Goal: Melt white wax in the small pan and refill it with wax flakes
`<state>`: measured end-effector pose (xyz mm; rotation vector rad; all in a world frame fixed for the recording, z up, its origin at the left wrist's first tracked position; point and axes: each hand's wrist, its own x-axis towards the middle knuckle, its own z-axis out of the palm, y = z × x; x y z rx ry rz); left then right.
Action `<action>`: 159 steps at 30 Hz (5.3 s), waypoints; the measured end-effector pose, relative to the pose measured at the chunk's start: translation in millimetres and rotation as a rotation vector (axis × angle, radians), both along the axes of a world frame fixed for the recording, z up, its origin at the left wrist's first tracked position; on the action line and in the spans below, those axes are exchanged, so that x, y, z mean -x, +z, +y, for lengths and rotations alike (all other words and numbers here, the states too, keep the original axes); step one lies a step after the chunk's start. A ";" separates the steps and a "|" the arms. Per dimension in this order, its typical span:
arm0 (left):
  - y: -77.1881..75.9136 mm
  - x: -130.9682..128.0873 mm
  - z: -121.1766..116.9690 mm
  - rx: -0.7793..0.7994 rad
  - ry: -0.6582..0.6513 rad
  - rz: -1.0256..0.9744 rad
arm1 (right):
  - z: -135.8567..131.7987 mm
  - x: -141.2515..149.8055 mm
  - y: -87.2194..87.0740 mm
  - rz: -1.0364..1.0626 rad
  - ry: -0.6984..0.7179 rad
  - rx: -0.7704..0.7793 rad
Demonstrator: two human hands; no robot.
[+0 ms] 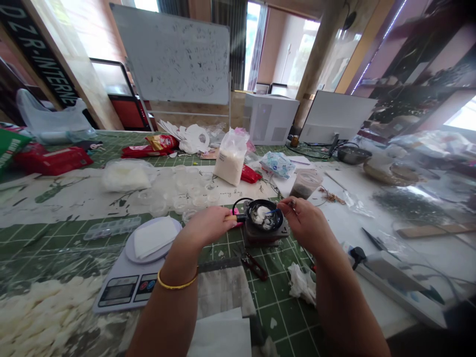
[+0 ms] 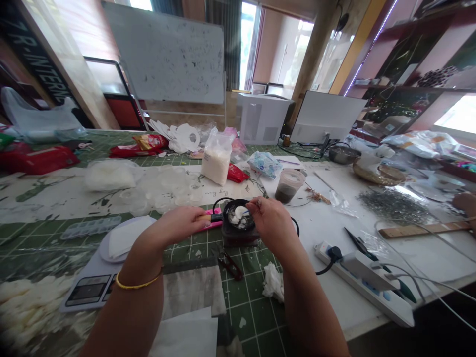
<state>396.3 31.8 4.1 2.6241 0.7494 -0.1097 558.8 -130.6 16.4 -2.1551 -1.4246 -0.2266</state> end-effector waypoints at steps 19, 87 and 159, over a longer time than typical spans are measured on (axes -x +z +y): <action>3.9 1.1 -2.3 0.010 0.007 0.000 | -4.2 3.9 4.5 0.034 0.039 0.020; 2.4 -0.3 -1.5 -0.009 -0.003 0.016 | -1.9 0.7 2.5 0.036 0.004 0.014; 3.2 -0.2 -1.5 -0.011 -0.004 0.025 | -3.7 0.3 5.2 0.045 -0.033 0.024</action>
